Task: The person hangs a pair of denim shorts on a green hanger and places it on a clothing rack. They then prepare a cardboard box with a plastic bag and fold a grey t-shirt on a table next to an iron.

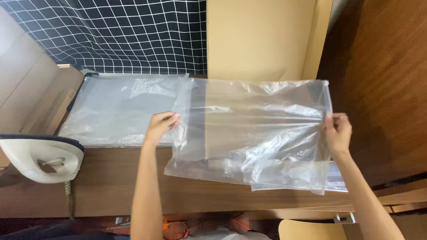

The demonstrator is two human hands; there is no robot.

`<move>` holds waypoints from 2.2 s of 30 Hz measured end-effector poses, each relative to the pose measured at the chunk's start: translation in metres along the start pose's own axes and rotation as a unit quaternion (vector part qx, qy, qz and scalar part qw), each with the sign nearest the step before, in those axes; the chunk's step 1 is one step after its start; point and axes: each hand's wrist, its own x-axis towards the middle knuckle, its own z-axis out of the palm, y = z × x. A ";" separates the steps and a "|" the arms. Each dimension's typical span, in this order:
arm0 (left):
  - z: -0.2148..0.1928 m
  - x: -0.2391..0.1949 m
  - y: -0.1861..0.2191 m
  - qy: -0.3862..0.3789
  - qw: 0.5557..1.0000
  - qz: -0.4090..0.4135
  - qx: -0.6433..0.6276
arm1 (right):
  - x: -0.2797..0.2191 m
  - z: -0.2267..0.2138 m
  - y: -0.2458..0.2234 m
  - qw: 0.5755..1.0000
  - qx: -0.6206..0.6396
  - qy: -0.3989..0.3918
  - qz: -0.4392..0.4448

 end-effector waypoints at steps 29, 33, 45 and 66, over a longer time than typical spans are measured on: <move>0.002 -0.058 0.043 -0.057 0.963 -0.208 -0.162 | -0.011 0.026 -0.020 0.983 -0.071 0.085 -0.144; 0.004 -0.041 -0.016 -0.006 0.999 -0.053 -0.007 | -0.013 0.033 -0.012 0.993 -0.041 0.068 -0.084; -0.033 -0.051 0.049 0.098 0.968 -0.232 0.003 | 0.000 0.070 -0.036 0.994 0.102 -0.010 -0.043; -0.273 0.220 -0.062 0.326 0.938 0.091 0.073 | -0.071 0.290 -0.176 0.912 0.278 -0.266 0.140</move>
